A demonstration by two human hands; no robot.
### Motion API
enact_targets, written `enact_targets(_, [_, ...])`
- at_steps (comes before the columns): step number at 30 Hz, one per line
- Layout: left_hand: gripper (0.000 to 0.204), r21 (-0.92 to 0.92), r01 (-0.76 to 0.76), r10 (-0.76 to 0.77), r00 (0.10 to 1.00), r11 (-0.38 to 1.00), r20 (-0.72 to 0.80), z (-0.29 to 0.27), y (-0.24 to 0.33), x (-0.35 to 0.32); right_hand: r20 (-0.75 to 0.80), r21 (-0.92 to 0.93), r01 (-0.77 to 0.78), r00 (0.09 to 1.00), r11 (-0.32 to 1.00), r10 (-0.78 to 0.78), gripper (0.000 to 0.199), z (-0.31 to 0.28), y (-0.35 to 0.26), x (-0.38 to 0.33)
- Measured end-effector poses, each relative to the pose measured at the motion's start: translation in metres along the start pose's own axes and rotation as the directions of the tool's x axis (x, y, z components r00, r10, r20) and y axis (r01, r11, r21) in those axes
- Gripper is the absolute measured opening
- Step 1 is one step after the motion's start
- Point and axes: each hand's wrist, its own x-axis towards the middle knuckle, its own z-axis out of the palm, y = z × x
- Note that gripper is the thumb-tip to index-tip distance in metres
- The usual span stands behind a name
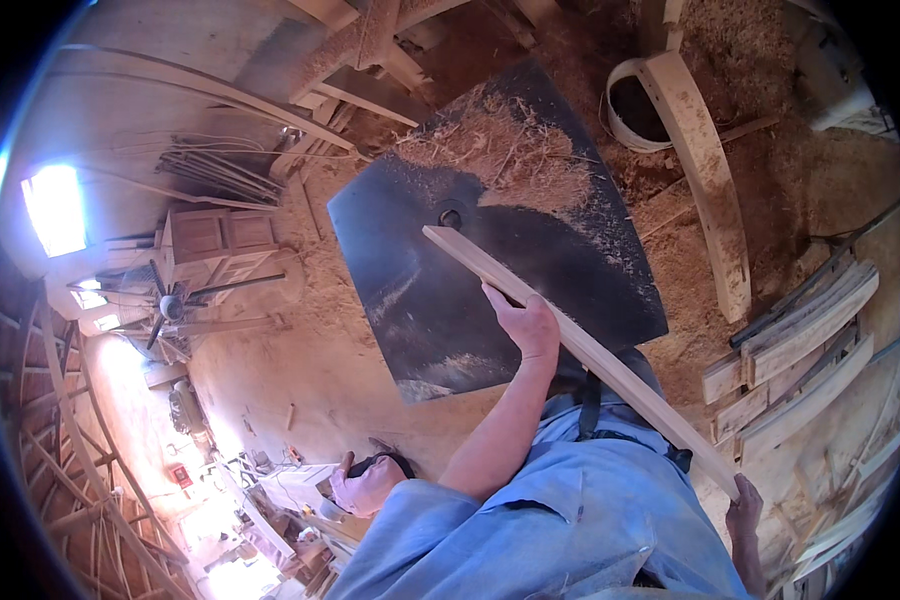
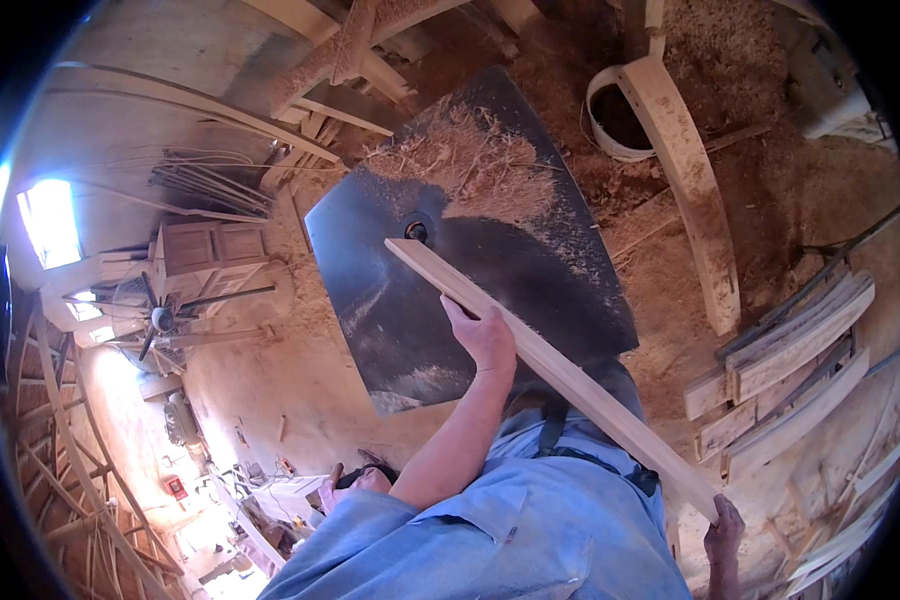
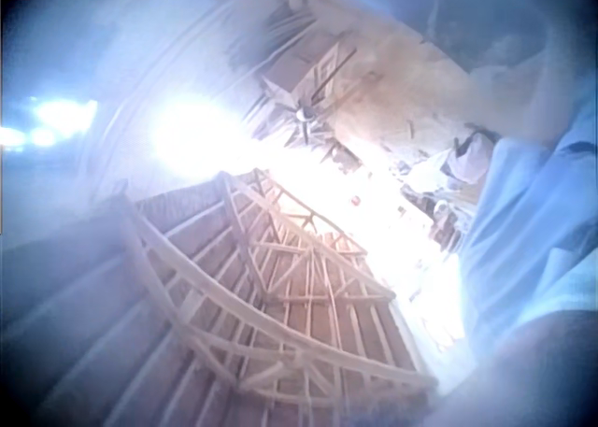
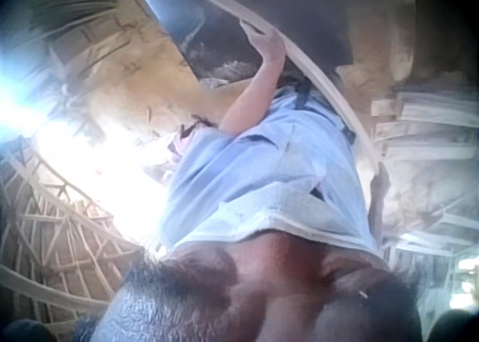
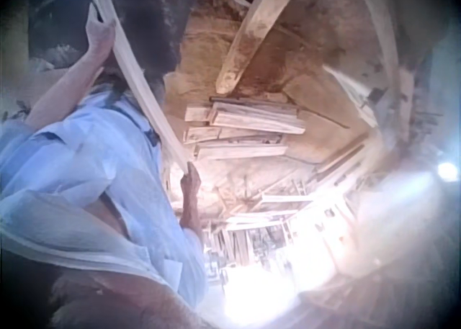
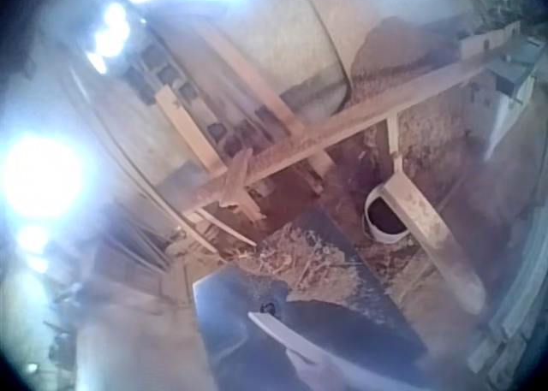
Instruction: The person repeatedly smooths the edges of long wooden planks by hand-rubbing them against a stationary grinding wheel. The person picks up a plank, rubs its edge against the wheel, flips it to treat the other side, and then places it on a nearby pile of finished planks. This process is repeated for multiple planks throughout the clip.
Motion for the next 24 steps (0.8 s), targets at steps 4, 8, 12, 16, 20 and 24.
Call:
enact_targets(4, [0.086, 0.017, -0.013, 0.013, 1.0, 1.0, 0.022, 0.0, 0.003, 0.003, -0.025, -0.003, 0.029, 0.999, 1.0, -0.029, 0.045, 0.002, 0.001, 0.002])
enact_targets(8, [0.088, -0.041, 0.012, -0.01, 0.999, 0.999, 0.049, -0.001, 0.006, 0.016, -0.011, 0.003, 0.056, 0.998, 0.998, -0.056, 0.045, -0.005, -0.013, 0.019])
enact_targets(12, [0.088, -0.06, -0.003, 0.006, 0.999, 0.998, 0.045, 0.0, 0.003, 0.025, 0.018, 0.009, 0.061, 0.998, 0.998, -0.061, 0.044, -0.005, -0.014, 0.026])
enact_targets(16, [0.087, -0.044, 0.009, -0.007, 0.999, 0.999, 0.041, 0.001, 0.01, 0.029, 0.017, 0.003, 0.052, 0.999, 0.999, -0.052, 0.044, -0.005, -0.022, 0.032])
enact_targets(20, [0.083, -0.052, -0.04, 0.042, 0.999, 0.998, 0.033, 0.0, 0.012, 0.042, -0.016, 0.009, 0.09, 0.996, 0.996, -0.09, 0.044, -0.003, -0.027, 0.04])
enact_targets(24, [0.078, -0.04, -0.081, 0.083, 0.996, 0.996, 0.04, -0.001, 0.016, 0.072, -0.022, 0.01, 0.099, 0.995, 0.995, -0.099, 0.044, 0.002, -0.05, 0.062])
